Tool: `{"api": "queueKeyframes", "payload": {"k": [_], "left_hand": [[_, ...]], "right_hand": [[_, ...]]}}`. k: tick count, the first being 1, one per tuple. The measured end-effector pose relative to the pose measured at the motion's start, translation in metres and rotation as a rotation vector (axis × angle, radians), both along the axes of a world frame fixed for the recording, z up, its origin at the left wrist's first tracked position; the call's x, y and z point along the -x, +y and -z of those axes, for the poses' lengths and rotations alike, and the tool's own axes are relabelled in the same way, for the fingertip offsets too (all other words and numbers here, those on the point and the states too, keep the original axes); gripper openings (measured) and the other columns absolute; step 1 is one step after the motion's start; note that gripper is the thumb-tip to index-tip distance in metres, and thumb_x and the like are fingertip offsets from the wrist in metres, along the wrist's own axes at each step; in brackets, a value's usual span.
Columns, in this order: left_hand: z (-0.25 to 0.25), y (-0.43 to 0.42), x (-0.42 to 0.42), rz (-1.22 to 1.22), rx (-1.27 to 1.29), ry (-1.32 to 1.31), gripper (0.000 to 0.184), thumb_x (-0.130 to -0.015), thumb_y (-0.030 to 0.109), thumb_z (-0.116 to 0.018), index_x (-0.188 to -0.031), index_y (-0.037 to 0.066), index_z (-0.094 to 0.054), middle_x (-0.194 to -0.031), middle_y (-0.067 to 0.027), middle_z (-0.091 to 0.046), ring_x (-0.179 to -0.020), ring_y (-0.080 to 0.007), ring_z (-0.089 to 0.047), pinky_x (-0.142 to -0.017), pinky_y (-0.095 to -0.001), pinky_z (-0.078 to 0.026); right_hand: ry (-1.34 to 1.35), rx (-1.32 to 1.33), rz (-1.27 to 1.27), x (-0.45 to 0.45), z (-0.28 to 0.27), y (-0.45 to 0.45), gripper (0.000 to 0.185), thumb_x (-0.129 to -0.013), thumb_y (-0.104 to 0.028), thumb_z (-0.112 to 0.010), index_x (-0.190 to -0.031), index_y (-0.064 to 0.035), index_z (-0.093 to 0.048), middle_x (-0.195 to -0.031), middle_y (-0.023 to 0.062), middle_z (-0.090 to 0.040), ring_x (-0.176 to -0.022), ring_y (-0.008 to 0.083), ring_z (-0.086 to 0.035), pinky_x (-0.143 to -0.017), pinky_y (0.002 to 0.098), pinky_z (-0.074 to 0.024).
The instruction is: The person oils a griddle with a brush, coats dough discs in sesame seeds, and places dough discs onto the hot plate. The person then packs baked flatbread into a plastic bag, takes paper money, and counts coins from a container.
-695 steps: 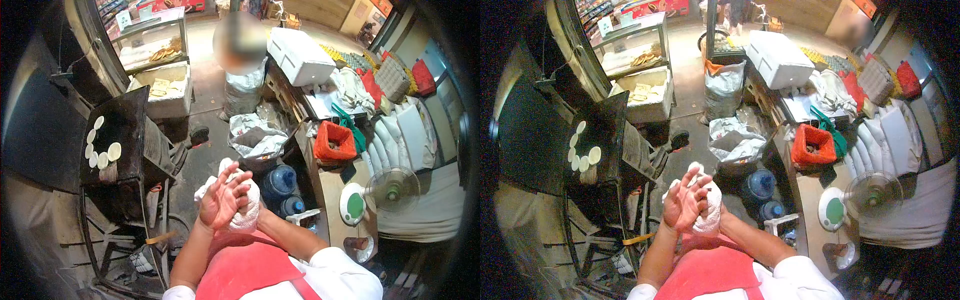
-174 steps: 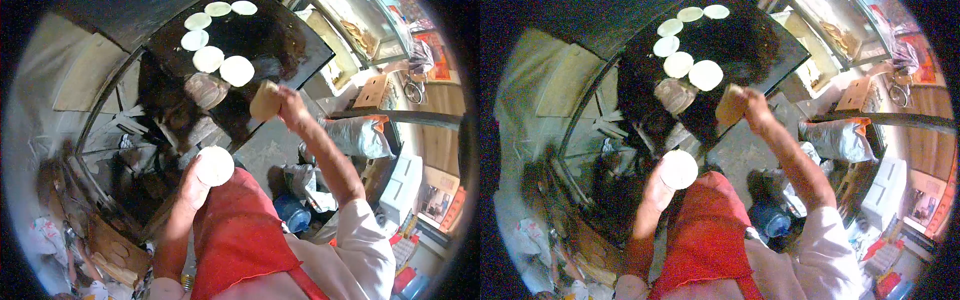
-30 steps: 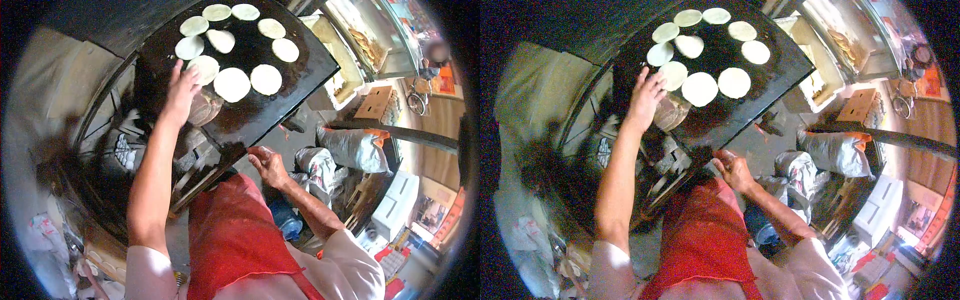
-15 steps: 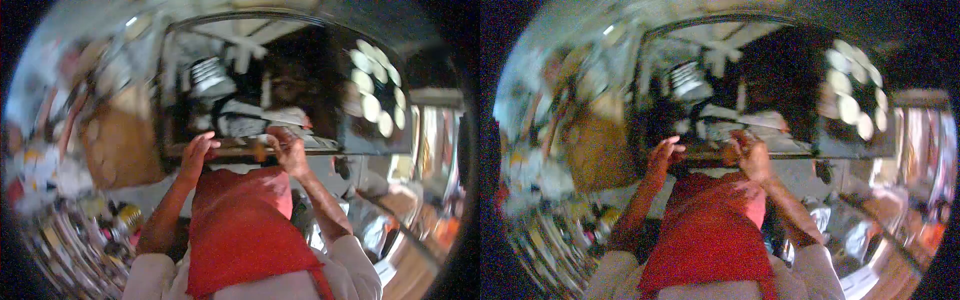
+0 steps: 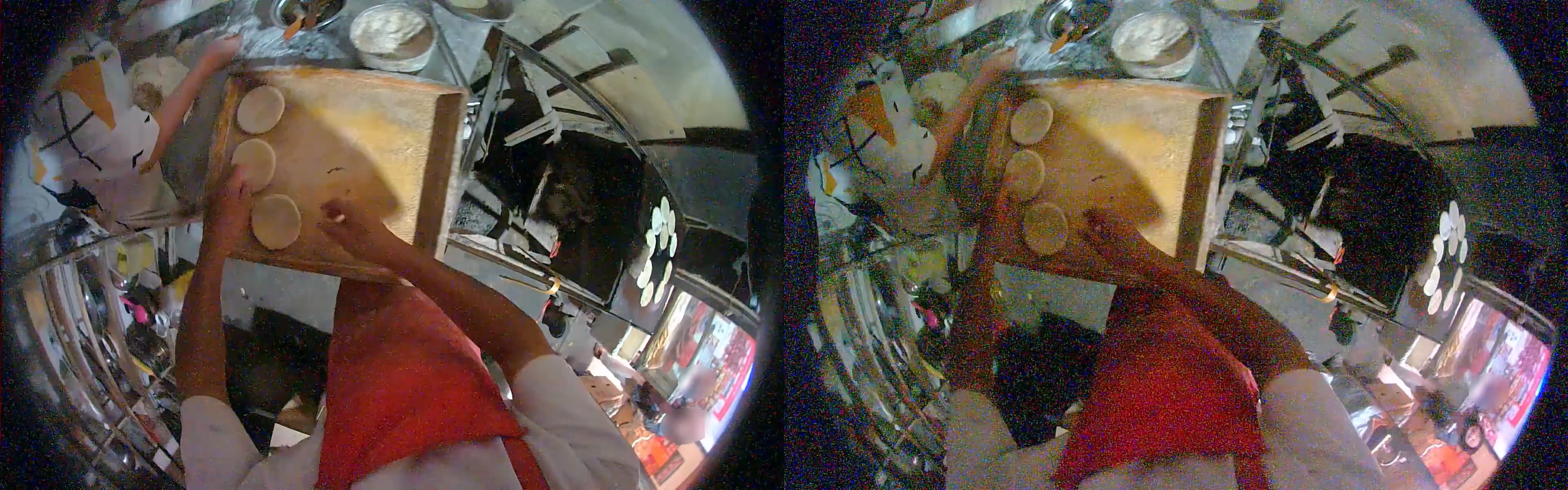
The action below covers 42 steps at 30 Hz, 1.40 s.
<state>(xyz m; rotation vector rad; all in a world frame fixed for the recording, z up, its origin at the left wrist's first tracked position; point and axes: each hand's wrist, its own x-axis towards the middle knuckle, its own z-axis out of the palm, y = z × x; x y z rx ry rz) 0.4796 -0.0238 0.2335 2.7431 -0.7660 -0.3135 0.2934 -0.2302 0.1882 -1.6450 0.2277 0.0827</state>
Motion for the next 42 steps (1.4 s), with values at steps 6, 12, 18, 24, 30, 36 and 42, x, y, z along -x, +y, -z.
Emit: {"api": "queueKeyframes", "payload": {"k": [6, 12, 18, 24, 30, 36, 42], "left_hand": [[0.010, -0.027, -0.062, 0.357, -0.167, -0.129, 0.049, -0.080, 0.013, -0.064, -0.128, 0.010, -0.052, -0.131, -0.0167, -0.053, -0.118, -0.0367, -0.053, -0.099, -0.0461, -0.043], [0.004, -0.036, -0.078, 0.508, -0.174, -0.300, 0.041, -0.078, 0.018, -0.067, -0.116, 0.009, -0.054, -0.119, -0.0141, -0.055, -0.105, -0.0362, -0.057, -0.089, -0.0471, -0.047], [0.019, -0.019, -0.088, 0.162, 0.069, 0.552, 0.038, -0.083, 0.022, -0.069, -0.115, 0.007, -0.053, -0.107, -0.0142, -0.060, -0.098, -0.0372, -0.059, -0.086, -0.0441, -0.049], [0.008, -0.034, -0.053, 0.083, -0.050, 0.174, 0.040, -0.088, 0.023, -0.066, -0.120, 0.005, -0.052, -0.106, -0.0188, -0.062, -0.096, -0.0393, -0.061, -0.089, -0.0448, -0.049], [0.000, -0.055, -0.021, 0.092, -0.246, 0.268, 0.044, -0.088, 0.021, -0.064, -0.127, 0.006, -0.052, -0.127, -0.0187, -0.055, -0.115, -0.0379, -0.053, -0.095, -0.0456, -0.047], [0.013, -0.032, 0.017, -0.196, 0.919, 0.847, 0.052, -0.094, 0.043, -0.053, -0.136, 0.012, -0.048, -0.137, -0.0110, -0.051, -0.126, -0.0295, -0.048, -0.104, -0.0467, -0.041], [0.001, -0.131, 0.060, -0.386, 1.630, 1.737, 0.079, -0.091, 0.069, -0.040, -0.141, 0.008, -0.042, -0.146, -0.0099, -0.043, -0.134, -0.0280, -0.040, -0.113, -0.0482, -0.029]], "right_hand": [[0.358, -0.152, 0.059, -0.062, 0.011, 0.048, 0.029, -0.084, -0.019, -0.070, -0.103, 0.0026, -0.064, -0.098, 0.0186, -0.067, -0.081, 0.0259, -0.067, -0.073, 0.0389, -0.0548], [0.147, 0.560, -0.158, -0.064, -0.021, 0.067, 0.023, -0.080, -0.017, -0.071, -0.095, -0.0003, -0.067, -0.083, 0.0183, -0.066, -0.080, 0.0241, -0.067, -0.071, 0.0407, -0.0538], [0.063, 0.080, -0.139, -0.045, -0.037, 0.037, 0.023, -0.084, -0.025, -0.064, -0.085, -0.0012, -0.066, -0.079, 0.0187, -0.066, -0.068, 0.0325, -0.062, -0.069, 0.0398, -0.0518], [0.189, 0.462, 0.097, -0.022, 0.018, -0.081, 0.020, -0.091, -0.026, -0.056, -0.099, -0.0095, -0.063, -0.077, 0.0175, -0.064, -0.066, 0.0340, -0.063, -0.060, 0.0460, -0.0508], [-0.064, 0.536, 0.034, -0.001, -0.026, -0.087, 0.018, -0.088, -0.017, -0.062, -0.103, -0.0075, -0.065, -0.117, 0.0165, -0.058, -0.098, 0.0365, -0.063, -0.080, 0.0421, -0.0540], [-0.041, -1.000, 0.456, 0.024, -0.070, -0.112, 0.052, -0.097, -0.042, -0.052, -0.142, -0.0186, -0.042, -0.139, 0.0112, -0.050, -0.127, 0.0328, -0.049, -0.107, 0.0517, -0.0397], [-0.323, -1.220, 0.592, 0.026, -0.154, -0.128, 0.082, -0.090, -0.073, -0.033, -0.147, -0.0140, -0.035, -0.145, 0.0094, -0.043, -0.132, 0.0322, -0.044, -0.107, 0.0625, -0.0327]]}}
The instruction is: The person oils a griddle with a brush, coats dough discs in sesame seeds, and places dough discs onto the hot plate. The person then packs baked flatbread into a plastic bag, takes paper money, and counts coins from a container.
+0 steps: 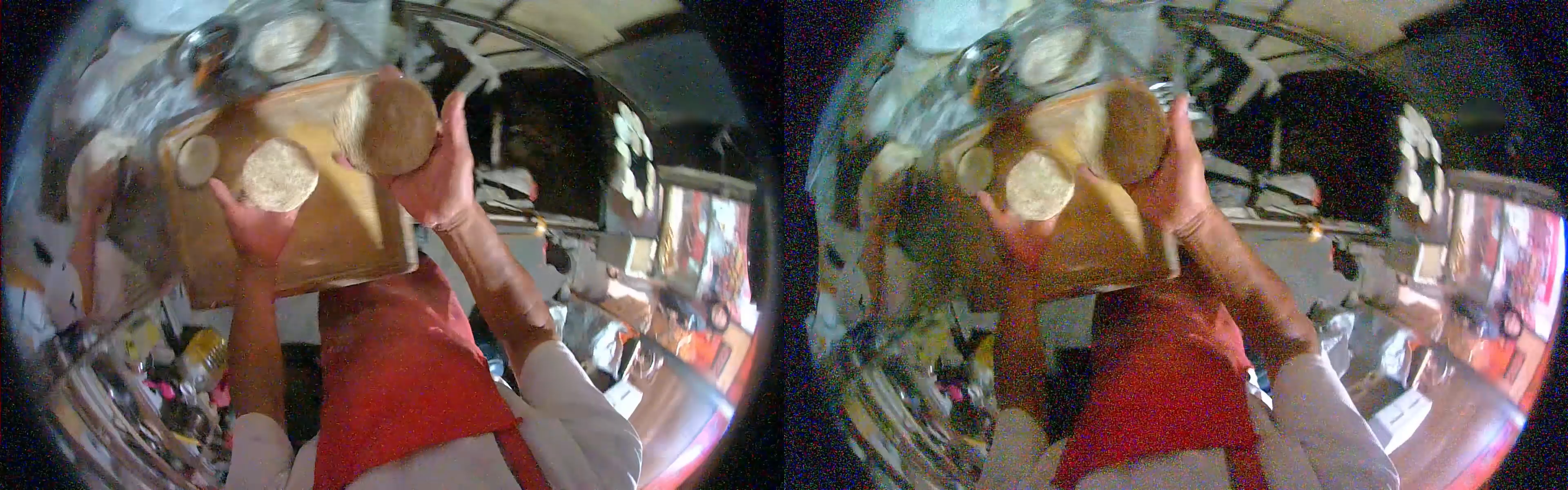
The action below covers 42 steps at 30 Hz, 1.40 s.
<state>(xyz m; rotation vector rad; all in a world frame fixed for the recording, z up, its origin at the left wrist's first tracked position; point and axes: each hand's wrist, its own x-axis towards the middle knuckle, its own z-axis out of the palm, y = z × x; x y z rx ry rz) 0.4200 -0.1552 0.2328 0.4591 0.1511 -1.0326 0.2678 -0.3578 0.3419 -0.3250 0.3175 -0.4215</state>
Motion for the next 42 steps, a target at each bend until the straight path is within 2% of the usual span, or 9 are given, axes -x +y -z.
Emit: {"api": "queueKeyframes", "payload": {"k": [5, 8, 16, 20, 24, 28, 33, 36, 42], "left_hand": [[-0.070, -0.099, 0.075, 0.178, -0.042, 0.077, 0.094, -0.082, 0.078, -0.045, -0.144, 0.008, -0.039, -0.146, -0.0069, -0.043, -0.136, -0.0282, -0.037, -0.114, -0.0515, -0.026], [-0.090, -0.151, 0.121, 0.398, -0.044, 0.125, 0.092, -0.083, 0.077, -0.044, -0.142, 0.006, -0.041, -0.143, -0.0108, -0.046, -0.131, -0.0280, -0.043, -0.111, -0.0483, -0.033], [-0.036, -0.305, 0.292, 0.972, 0.104, 0.143, 0.080, -0.092, 0.070, -0.036, -0.137, 0.005, -0.046, -0.136, -0.0112, -0.053, -0.122, -0.0262, -0.052, -0.103, -0.0449, -0.042], [-0.003, -0.389, 0.419, 0.957, -0.281, -0.018, 0.055, -0.100, 0.048, -0.042, -0.130, 0.004, -0.053, -0.125, -0.0102, -0.060, -0.117, -0.0221, -0.056, -0.101, -0.0386, -0.046], [-0.013, -0.455, 0.486, 1.037, -0.266, -0.053, 0.045, -0.100, 0.037, -0.046, -0.125, 0.000, -0.055, -0.117, -0.0112, -0.063, -0.112, -0.0208, -0.060, -0.098, -0.0359, -0.047], [-0.025, -0.528, 0.527, 1.034, -0.307, -0.255, 0.041, -0.099, 0.032, -0.047, -0.124, 0.000, -0.055, -0.118, -0.0106, -0.063, -0.112, -0.0196, -0.060, -0.099, -0.0358, -0.046], [-0.015, -0.624, 0.565, 1.037, -0.200, -0.184, 0.039, -0.099, 0.027, -0.051, -0.129, 0.003, -0.052, -0.123, -0.0095, -0.060, -0.115, -0.0193, -0.057, -0.101, -0.0373, -0.045], [0.000, -0.694, 0.598, 1.023, -0.084, -0.111, 0.046, -0.098, 0.025, -0.052, -0.138, 0.006, -0.041, -0.132, -0.0100, -0.054, -0.121, -0.0210, -0.053, -0.102, -0.0382, -0.044], [0.039, -0.718, 0.617, 0.840, -0.210, -1.648, 0.051, -0.095, 0.017, -0.054, -0.142, 0.005, -0.038, -0.138, -0.0194, -0.049, -0.126, -0.0291, -0.050, -0.105, -0.0389, -0.038]], "right_hand": [[0.233, 1.871, 0.749, 0.072, -0.048, -0.048, 0.098, -0.078, -0.081, -0.045, -0.143, -0.0081, -0.041, -0.141, 0.0226, -0.043, -0.133, 0.0412, -0.038, -0.109, 0.0563, -0.0272], [0.512, 2.484, 0.145, 0.120, 0.010, -0.053, 0.077, -0.075, -0.055, -0.064, -0.142, -0.0239, -0.041, -0.148, 0.0155, -0.037, -0.135, 0.0351, -0.036, -0.109, 0.0572, -0.0279], [0.576, 1.944, 0.019, 0.340, 0.036, -0.180, 0.026, -0.089, -0.021, -0.061, -0.111, -0.0067, -0.062, -0.113, 0.0174, -0.063, -0.110, 0.0374, -0.059, -0.096, 0.0511, -0.0449], [0.792, 0.639, 0.250, 0.452, 0.062, -0.272, 0.028, -0.094, -0.019, -0.060, -0.114, 0.0006, -0.061, -0.098, 0.0105, -0.069, -0.092, 0.0242, -0.066, -0.086, 0.0385, -0.0522], [0.862, 0.172, 0.651, 0.546, 0.061, -0.385, 0.028, -0.094, -0.014, -0.056, -0.116, 0.0031, -0.060, -0.101, 0.0111, -0.067, -0.093, 0.0234, -0.065, -0.087, 0.0374, -0.0522], [0.658, 0.255, 0.711, 0.650, 0.106, -0.516, 0.030, -0.094, -0.016, -0.051, -0.119, -0.0003, -0.056, -0.106, 0.0095, -0.065, -0.100, 0.0217, -0.062, -0.088, 0.0368, -0.0504], [1.626, 0.945, 0.725, 0.713, 0.143, -0.575, 0.034, -0.095, -0.025, -0.057, -0.112, 0.0046, -0.061, -0.102, 0.0172, -0.068, -0.097, 0.0245, -0.065, -0.083, 0.0326, -0.0511], [1.584, 0.938, 0.497, 0.699, 0.129, -0.527, 0.027, -0.092, -0.019, -0.060, -0.114, -0.0036, -0.064, -0.108, 0.0209, -0.066, -0.101, 0.0330, -0.066, -0.086, 0.0380, -0.0511], [1.694, 1.365, 0.389, 0.707, 0.151, -0.487, 0.030, -0.090, -0.023, -0.064, -0.115, -0.0061, -0.063, -0.117, 0.0185, -0.061, -0.107, 0.0401, -0.059, -0.091, 0.0456, -0.0494]]}}
